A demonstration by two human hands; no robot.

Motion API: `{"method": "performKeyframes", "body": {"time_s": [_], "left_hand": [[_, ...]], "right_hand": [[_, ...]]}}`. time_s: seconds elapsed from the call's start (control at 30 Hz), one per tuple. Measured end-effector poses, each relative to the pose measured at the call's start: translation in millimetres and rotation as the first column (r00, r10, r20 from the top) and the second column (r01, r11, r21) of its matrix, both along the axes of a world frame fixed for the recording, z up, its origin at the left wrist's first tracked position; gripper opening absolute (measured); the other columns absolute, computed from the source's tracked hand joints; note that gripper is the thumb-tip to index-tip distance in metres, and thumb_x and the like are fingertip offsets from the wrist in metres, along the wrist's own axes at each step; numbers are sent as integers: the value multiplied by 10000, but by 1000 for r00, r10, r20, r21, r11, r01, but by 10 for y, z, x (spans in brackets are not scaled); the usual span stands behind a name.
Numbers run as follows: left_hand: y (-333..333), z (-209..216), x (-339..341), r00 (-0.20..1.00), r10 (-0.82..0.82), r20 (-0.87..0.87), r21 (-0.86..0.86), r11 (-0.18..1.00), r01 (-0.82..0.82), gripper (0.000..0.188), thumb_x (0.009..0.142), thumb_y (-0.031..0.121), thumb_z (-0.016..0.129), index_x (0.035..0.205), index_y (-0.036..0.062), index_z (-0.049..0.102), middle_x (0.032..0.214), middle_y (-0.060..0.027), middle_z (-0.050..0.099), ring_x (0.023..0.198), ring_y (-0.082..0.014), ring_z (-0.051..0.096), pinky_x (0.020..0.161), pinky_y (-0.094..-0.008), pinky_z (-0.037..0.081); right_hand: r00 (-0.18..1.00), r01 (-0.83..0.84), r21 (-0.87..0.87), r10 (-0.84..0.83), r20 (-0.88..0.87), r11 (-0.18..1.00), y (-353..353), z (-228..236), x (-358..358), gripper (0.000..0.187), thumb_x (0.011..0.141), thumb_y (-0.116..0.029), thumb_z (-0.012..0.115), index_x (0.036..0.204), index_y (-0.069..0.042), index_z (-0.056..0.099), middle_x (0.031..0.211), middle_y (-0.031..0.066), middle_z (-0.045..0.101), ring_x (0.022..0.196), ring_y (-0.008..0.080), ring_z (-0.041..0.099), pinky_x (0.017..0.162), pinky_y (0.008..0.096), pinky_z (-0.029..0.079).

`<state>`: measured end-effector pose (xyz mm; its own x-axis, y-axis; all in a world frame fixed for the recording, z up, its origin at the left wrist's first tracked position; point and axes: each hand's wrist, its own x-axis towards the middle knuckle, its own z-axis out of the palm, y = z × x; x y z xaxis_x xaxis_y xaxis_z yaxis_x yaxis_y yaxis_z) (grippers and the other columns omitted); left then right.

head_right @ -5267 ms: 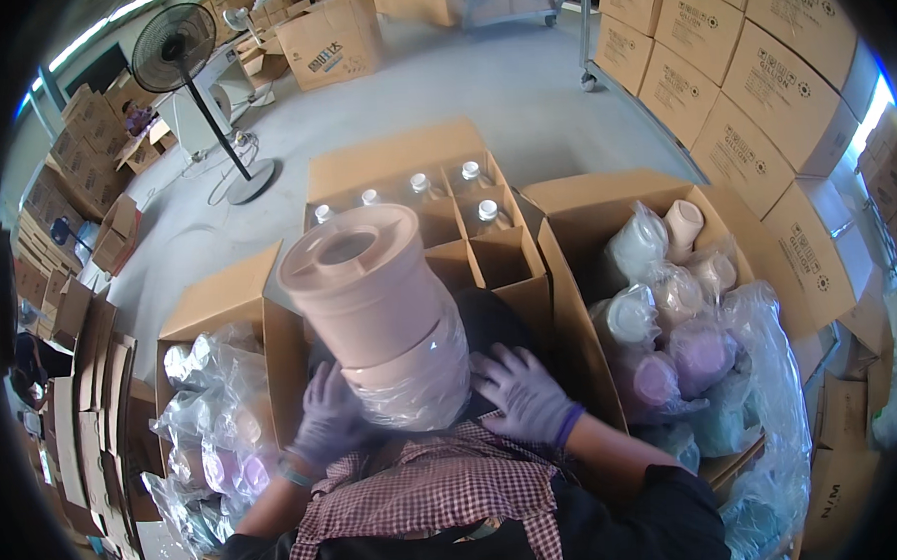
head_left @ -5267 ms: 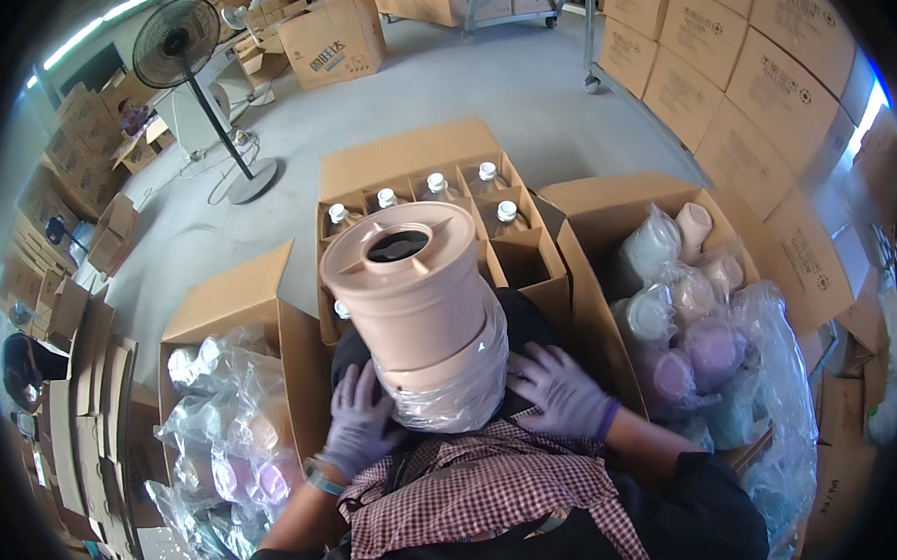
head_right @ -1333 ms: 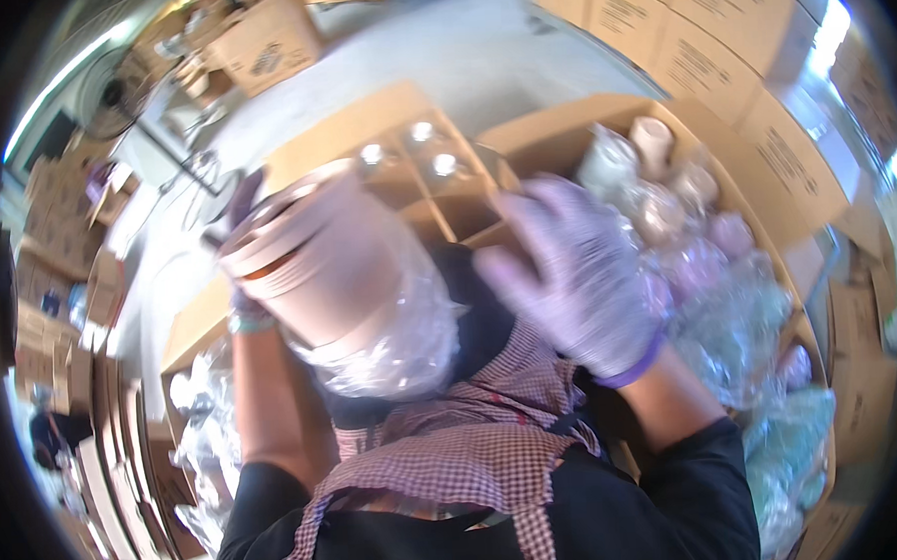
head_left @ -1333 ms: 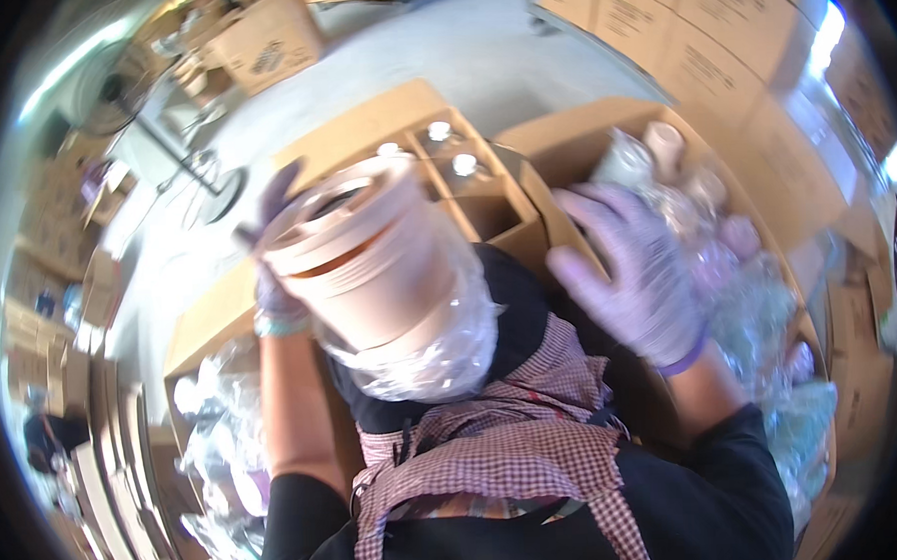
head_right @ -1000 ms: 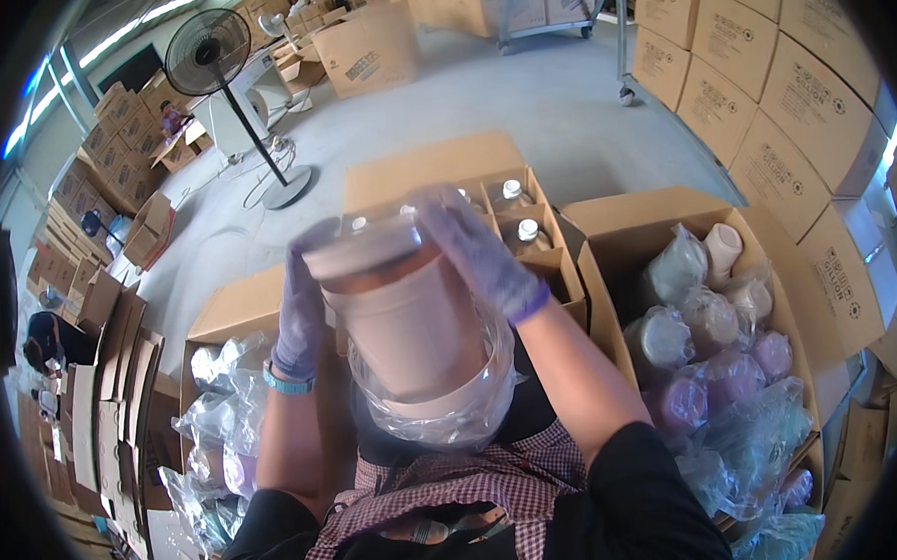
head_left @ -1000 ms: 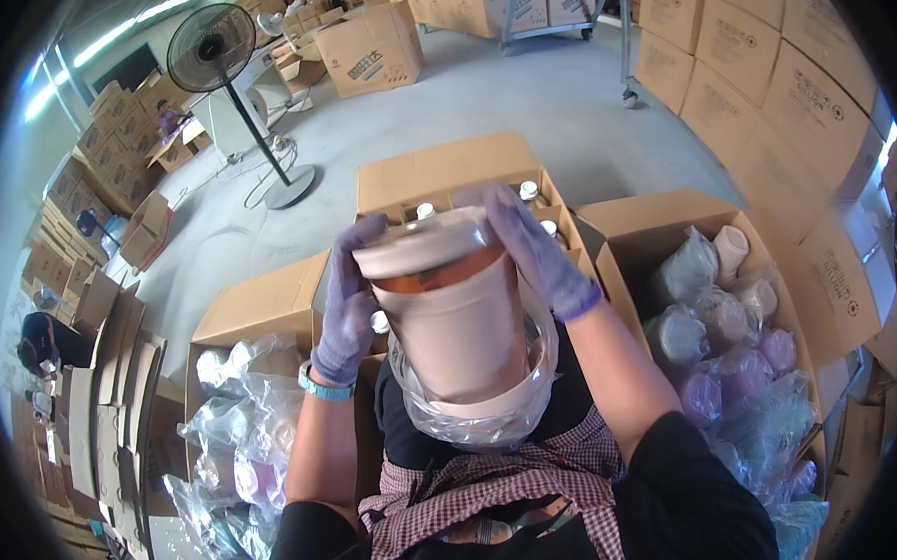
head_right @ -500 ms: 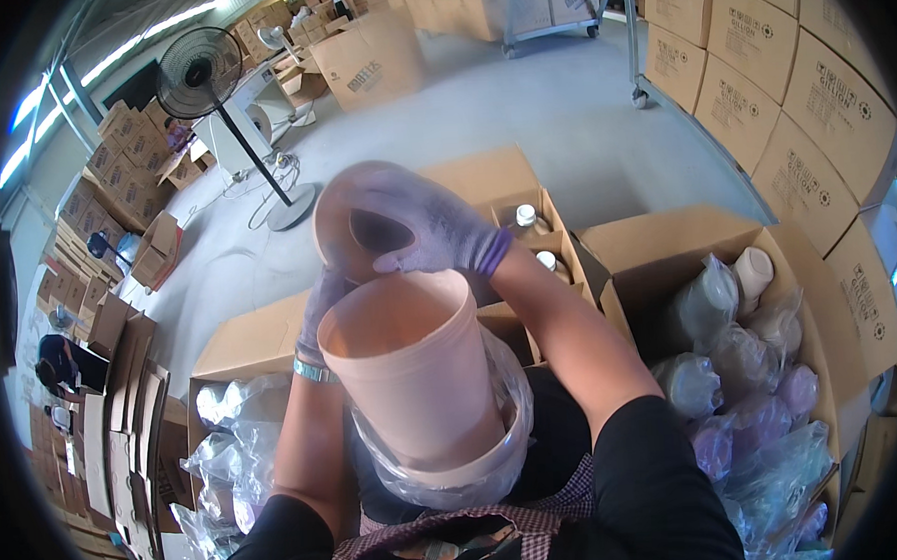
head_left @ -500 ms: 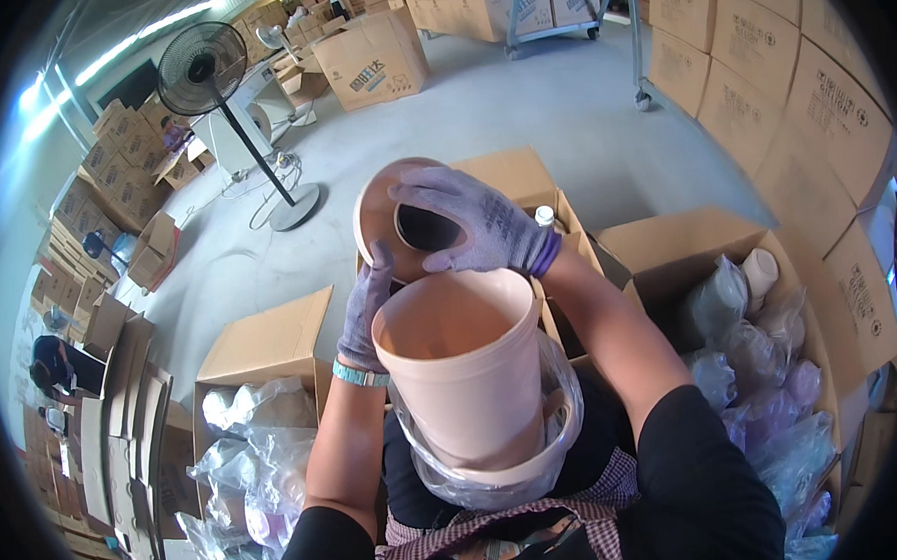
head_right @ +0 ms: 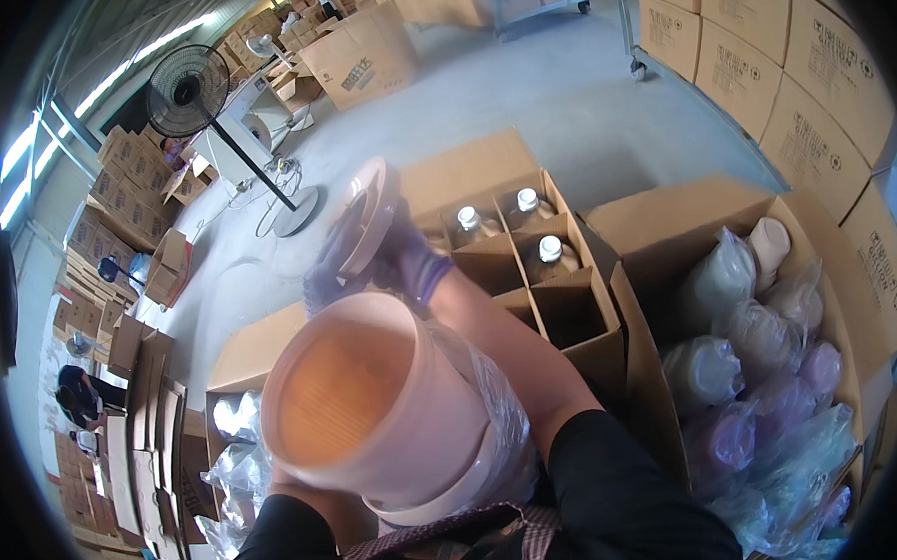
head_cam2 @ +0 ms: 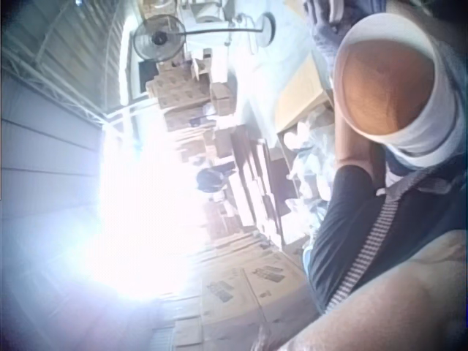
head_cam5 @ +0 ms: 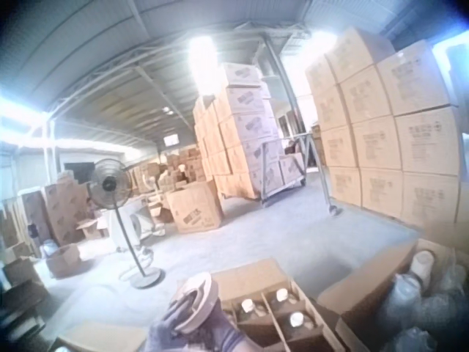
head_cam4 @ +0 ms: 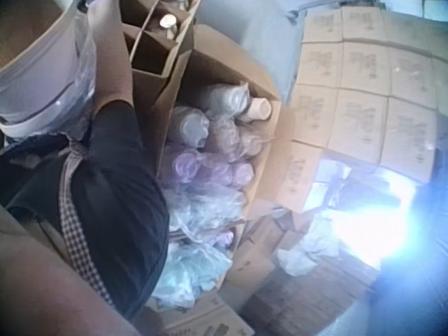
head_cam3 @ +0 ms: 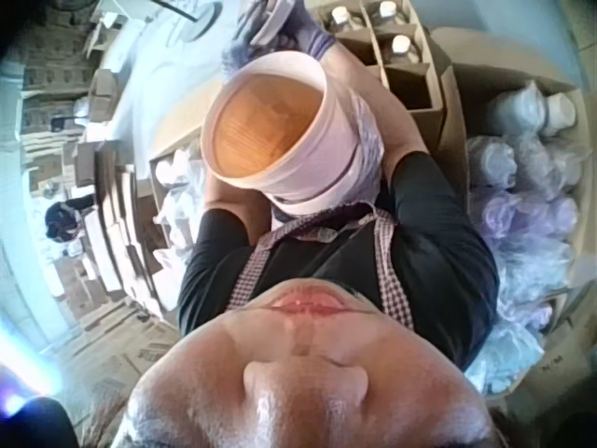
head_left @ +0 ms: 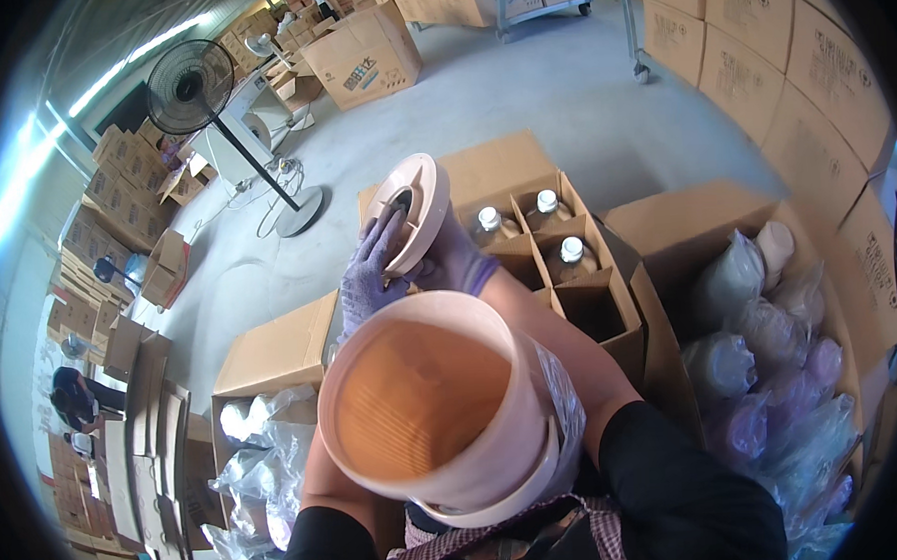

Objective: The person removes plastic wrapping from thermal jugs, places a shiny metal insert inside the jugs, and fits the lids onto the jug bodies. They repeat this process for multiple jugs retrieved from cardboard boxes on the floor.

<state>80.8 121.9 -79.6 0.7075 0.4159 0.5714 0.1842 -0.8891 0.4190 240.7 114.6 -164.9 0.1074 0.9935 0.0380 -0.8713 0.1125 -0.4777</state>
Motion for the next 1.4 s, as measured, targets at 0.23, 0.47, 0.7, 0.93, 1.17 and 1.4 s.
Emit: {"method": "performKeyframes", "body": {"time_s": [0.23,0.47,0.7,0.93,1.17,1.4], "left_hand": [[-193,-336,33,921,33,389,-869,346,355,537,943,332,724,1376,40,600,1265,-188,694,1145,-356,680,929,-382,534],[-406,-274,41,782,45,622,-779,138,612,561,966,401,664,1399,56,581,1312,-202,663,1202,-381,643,993,-448,506],[-552,59,-882,588,265,764,-644,252,722,591,989,471,604,1422,72,562,1359,-215,632,1258,-406,606,1058,-514,477],[-457,-595,-1455,598,260,758,-645,162,747,650,988,542,543,1500,145,485,1564,-228,434,1456,-459,372,1160,-656,350],[-545,-215,-563,540,11,842,-540,-24,842,695,997,538,526,1587,226,332,1610,-153,347,1454,-363,357,1155,-607,368],[302,643,-494,131,-33,991,-133,-78,988,556,987,435,504,1413,78,513,1338,-136,569,1223,-295,560,1077,-474,444]], "right_hand": [[-252,615,489,-434,865,618,-670,186,-243,724,874,-353,746,1469,-91,427,1187,216,530,1034,447,586,932,490,506],[787,297,-28,-229,573,954,-436,-295,-115,427,910,-443,643,1158,-95,655,1053,197,674,1008,381,662,908,457,533],[-542,739,18,579,610,673,-1151,-1316,1685,363,891,-289,590,1207,-130,672,1205,211,672,1050,362,691,937,453,551],[-717,483,-130,476,509,866,-1401,-599,1851,460,869,-396,626,1196,-80,693,1245,234,671,1155,334,678,985,442,546],[-810,398,740,-171,561,543,-2113,2224,761,401,743,-314,816,1034,-79,670,998,136,681,919,293,683,811,382,542],[-393,314,765,-656,644,563,-2322,2114,-172,697,782,-192,837,1350,1,482,1210,137,595,1251,253,562,1025,366,473]]}}
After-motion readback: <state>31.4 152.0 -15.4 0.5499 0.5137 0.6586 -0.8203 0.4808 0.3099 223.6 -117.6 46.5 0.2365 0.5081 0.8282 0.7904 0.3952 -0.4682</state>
